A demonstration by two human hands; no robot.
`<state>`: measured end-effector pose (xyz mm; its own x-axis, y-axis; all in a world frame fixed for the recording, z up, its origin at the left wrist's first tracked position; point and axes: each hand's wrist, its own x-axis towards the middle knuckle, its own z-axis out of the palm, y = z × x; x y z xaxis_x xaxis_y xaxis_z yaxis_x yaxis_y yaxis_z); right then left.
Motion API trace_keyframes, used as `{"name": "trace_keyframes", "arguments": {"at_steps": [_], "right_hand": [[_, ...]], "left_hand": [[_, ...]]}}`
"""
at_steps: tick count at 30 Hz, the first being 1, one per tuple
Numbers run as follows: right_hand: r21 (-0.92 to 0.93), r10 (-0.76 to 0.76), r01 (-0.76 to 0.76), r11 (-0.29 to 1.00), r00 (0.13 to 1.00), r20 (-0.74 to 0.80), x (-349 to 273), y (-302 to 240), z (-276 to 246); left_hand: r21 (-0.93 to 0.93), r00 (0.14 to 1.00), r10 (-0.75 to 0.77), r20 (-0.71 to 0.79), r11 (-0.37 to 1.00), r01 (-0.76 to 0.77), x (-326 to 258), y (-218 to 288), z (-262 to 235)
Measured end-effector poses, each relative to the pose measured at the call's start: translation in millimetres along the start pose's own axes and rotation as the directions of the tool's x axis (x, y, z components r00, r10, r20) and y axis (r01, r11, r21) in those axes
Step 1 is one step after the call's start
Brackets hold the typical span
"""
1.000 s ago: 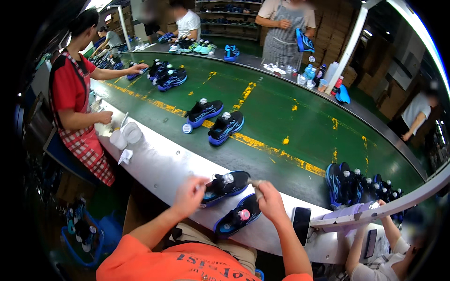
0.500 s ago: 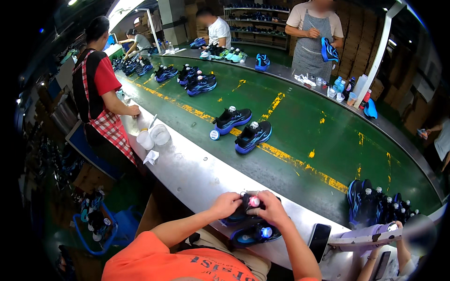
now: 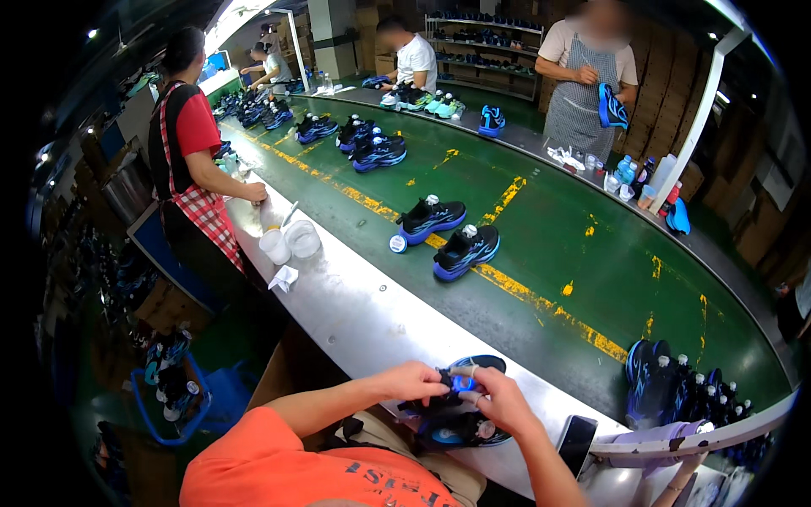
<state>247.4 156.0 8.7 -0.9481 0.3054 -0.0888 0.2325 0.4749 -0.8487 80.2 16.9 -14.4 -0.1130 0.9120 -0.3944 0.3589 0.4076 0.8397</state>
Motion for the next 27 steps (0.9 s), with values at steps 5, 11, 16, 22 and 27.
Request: {"name": "trace_keyframes", "arguments": {"at_steps": [5,11,16,22,27], "right_hand": [[-0.310,0.069,-0.136,0.941,0.974,-0.218,-2,-3,20],[-0.160,0.031,-0.068,0.985,0.975,-0.221,-14,8,26],[-0.299,0.030,-0.086,0.950,0.982,-0.188,-14,7,24],[-0.395,0.026,-0.161,0.905,0.945,-0.327,-13,20,32],[-0.010,0.102,-0.108,0.994,0.960,-0.261,-36,33,-6]], "left_hand": [[-0.054,0.998,0.059,-0.004,0.997,-0.059,11,-18,12],[-0.108,0.999,0.049,0.022,0.993,-0.046,11,-26,28],[-0.109,0.995,0.096,0.007,0.990,-0.094,6,-25,34],[0.148,0.987,0.104,-0.125,0.985,-0.085,8,-20,40],[0.200,0.993,0.073,-0.088,0.978,-0.054,-23,3,34]]}}
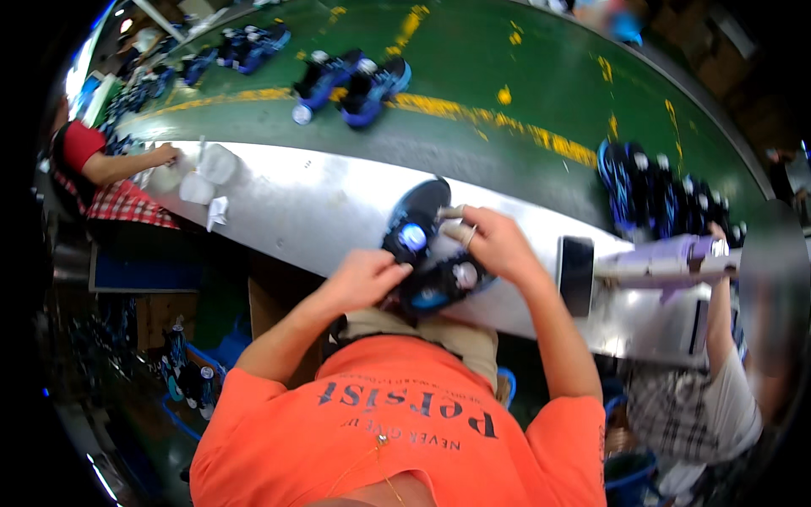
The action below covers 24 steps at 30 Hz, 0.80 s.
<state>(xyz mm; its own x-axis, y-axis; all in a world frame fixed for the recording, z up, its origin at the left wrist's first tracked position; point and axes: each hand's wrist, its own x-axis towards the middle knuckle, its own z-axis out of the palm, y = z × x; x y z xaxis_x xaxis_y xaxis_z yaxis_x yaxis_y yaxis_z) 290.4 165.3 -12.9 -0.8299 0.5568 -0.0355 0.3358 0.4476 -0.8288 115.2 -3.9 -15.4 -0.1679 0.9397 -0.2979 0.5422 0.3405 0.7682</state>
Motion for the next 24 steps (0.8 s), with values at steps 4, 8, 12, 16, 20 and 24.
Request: {"name": "trace_keyframes", "arguments": {"at_steps": [4,8,12,16,20,24], "right_hand": [[0.146,0.031,-0.071,0.987,0.965,0.259,-53,-8,-23],[-0.024,0.152,-0.158,0.987,0.973,-0.172,-65,-4,14],[0.196,-0.033,0.022,0.980,0.998,0.055,-64,-25,-6],[-0.247,-0.025,-0.019,0.969,0.985,-0.172,-65,-17,12],[0.178,-0.017,0.015,0.984,1.000,0.004,-64,-12,-2],[0.006,-0.054,0.056,0.998,0.991,-0.122,-66,-13,6]], "left_hand": [[-0.408,0.995,-0.095,0.036,0.907,0.101,1,9,-30],[0.075,0.903,0.338,-0.264,0.941,-0.330,32,26,-23],[0.167,0.886,0.462,-0.036,0.877,-0.451,51,7,-31],[0.171,0.814,0.532,-0.235,0.847,-0.504,29,39,-19],[-0.213,0.973,0.127,0.191,0.973,-0.085,-5,41,-1],[-0.489,0.893,-0.119,0.434,0.801,0.344,5,48,24]]}}
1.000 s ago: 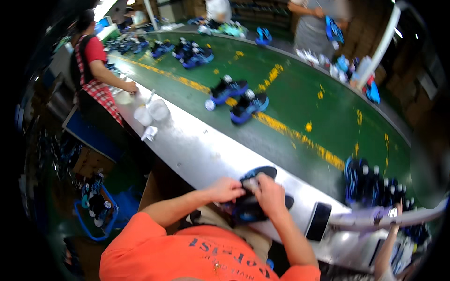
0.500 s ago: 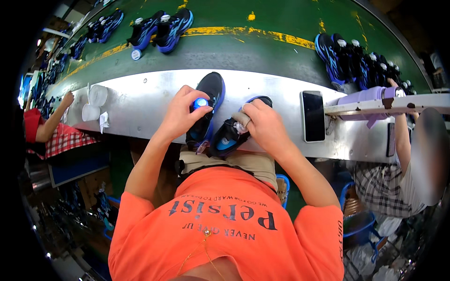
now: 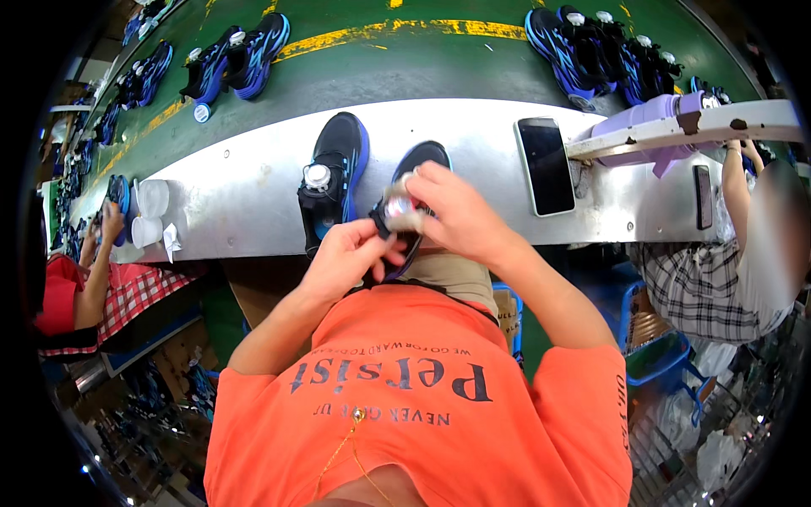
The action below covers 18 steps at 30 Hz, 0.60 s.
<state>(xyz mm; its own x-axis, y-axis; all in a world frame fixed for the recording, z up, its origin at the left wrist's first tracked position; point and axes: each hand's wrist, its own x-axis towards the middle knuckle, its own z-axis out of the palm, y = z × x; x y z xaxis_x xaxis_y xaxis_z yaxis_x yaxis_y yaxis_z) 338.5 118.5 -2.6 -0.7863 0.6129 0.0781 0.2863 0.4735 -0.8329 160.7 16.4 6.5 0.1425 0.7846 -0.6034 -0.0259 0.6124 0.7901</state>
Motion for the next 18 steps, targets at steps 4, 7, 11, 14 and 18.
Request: {"name": "trace_keyframes", "arguments": {"at_steps": [4,7,11,14,18], "right_hand": [[-0.079,0.070,-0.070,0.994,0.998,-0.008,6,-2,-1],[0.071,0.103,-0.110,0.991,0.989,0.105,10,-6,-18],[-0.103,0.095,-0.093,0.990,0.995,0.016,11,4,-5],[-0.027,0.091,-0.089,0.996,0.993,0.081,17,1,-17],[-0.019,0.101,-0.100,0.995,0.988,0.113,16,12,-14]], "left_hand": [[-0.200,0.999,-0.013,0.033,0.980,0.019,6,-15,11],[-0.379,0.995,0.001,0.103,0.924,0.038,8,-11,8],[-0.590,0.986,0.025,0.165,0.803,0.078,13,-16,5],[-0.698,0.989,0.031,0.145,0.711,0.080,12,-9,5],[-0.502,1.000,0.001,0.012,0.865,0.006,17,-15,17]]}}
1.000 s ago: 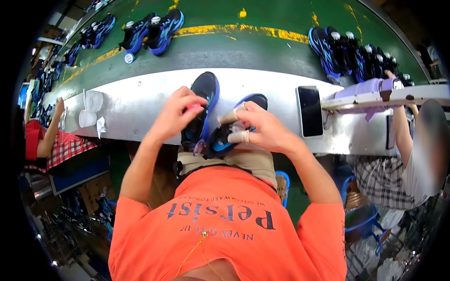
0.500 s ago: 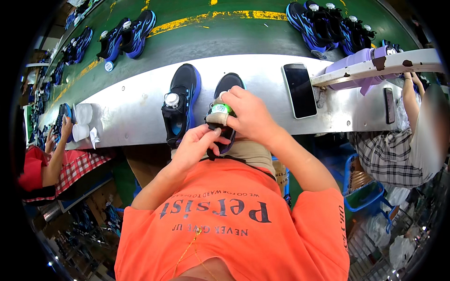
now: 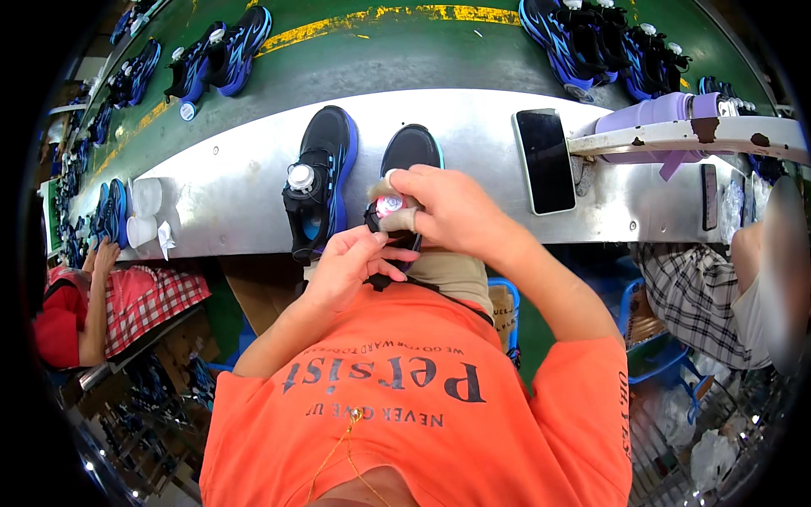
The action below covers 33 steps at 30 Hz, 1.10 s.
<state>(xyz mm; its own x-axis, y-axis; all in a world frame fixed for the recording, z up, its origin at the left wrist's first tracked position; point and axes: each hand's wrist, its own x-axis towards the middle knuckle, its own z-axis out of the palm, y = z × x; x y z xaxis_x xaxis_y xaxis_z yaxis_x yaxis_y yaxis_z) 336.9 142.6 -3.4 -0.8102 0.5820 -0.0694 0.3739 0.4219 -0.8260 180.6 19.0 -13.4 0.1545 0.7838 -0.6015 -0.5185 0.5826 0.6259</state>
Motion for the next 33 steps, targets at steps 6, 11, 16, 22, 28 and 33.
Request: {"name": "trace_keyframes", "arguments": {"at_steps": [6,11,16,22,28,33], "right_hand": [[-0.077,-0.012,0.012,0.997,1.000,0.002,-3,2,-6],[-0.062,0.057,-0.062,0.996,0.995,-0.084,-7,-8,2],[0.056,-0.038,0.039,0.998,0.999,-0.011,-1,-5,-12],[-0.041,0.072,-0.077,0.996,0.991,-0.115,-6,-5,2],[-0.022,-0.005,0.003,1.000,0.995,-0.100,-8,4,2],[-0.104,0.038,-0.053,0.993,0.989,-0.145,-12,-2,6]], "left_hand": [[0.109,1.000,0.000,-0.020,0.994,0.002,5,-3,4],[0.142,0.999,-0.001,-0.033,0.990,0.006,1,7,13],[0.159,0.999,-0.046,-0.016,0.986,0.048,2,3,2],[0.090,0.999,-0.009,-0.036,0.996,0.012,4,3,10],[0.118,0.999,-0.054,-0.002,0.992,0.054,10,-6,2],[0.121,0.998,-0.046,0.030,0.992,0.043,9,0,5]]}}
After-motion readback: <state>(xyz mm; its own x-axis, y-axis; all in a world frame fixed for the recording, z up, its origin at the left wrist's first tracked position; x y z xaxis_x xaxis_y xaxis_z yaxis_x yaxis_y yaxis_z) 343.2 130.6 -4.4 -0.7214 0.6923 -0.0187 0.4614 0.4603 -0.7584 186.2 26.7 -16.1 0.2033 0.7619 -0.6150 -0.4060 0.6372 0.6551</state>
